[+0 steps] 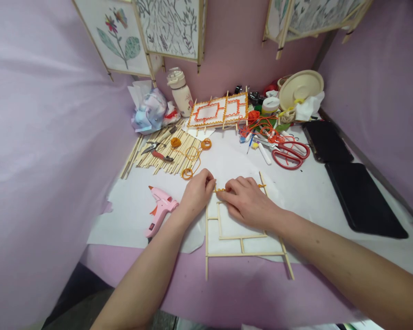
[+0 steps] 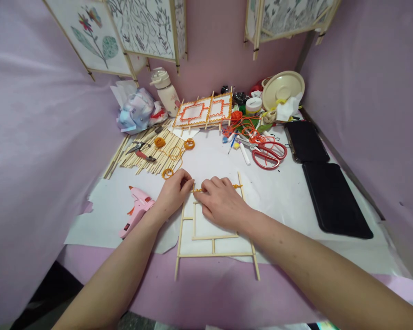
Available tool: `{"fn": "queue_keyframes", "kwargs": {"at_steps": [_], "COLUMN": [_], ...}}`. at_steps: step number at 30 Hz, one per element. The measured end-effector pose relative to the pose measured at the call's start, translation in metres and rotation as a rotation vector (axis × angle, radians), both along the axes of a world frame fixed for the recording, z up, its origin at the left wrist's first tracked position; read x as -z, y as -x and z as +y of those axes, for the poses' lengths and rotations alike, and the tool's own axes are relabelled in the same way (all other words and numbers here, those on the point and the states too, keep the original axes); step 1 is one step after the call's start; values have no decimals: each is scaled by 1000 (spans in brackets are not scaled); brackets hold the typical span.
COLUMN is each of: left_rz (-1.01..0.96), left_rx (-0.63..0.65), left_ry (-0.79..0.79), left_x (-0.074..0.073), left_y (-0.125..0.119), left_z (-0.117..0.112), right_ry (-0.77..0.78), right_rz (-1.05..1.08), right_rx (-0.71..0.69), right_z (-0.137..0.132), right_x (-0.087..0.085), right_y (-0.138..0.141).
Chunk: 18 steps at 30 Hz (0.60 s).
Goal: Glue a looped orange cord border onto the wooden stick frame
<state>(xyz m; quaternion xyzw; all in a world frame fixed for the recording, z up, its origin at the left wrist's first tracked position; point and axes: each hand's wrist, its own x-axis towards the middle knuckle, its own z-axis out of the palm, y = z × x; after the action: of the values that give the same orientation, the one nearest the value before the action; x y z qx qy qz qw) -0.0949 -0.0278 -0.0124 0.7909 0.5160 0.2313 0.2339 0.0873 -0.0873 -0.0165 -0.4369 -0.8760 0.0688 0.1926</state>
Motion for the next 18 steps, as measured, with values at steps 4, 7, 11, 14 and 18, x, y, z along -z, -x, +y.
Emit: {"fn": "queue_keyframes", "kwargs": {"at_steps": [4,7,11,14,18], "left_rz": [27,48,57,69,97], "left_rx": [-22,-43,-75,-89,-112], "left_ry": [-1,-15,-40,-33,-31], "left_x": [1,2,3,2,1], "left_y": [-2,-3,-5,-7,-9], "left_z": [1,1,2,1,0], "right_ry": [10,8,7,6,-3], "right_rz": [-3,1,-2,-7,-7], "right_rx": [2,2,3,1,6], "right_z": [-1,-1,-1,-1,-1], "right_x": [0,1,1,0,1], "right_y": [0,1,0,0,1]}}
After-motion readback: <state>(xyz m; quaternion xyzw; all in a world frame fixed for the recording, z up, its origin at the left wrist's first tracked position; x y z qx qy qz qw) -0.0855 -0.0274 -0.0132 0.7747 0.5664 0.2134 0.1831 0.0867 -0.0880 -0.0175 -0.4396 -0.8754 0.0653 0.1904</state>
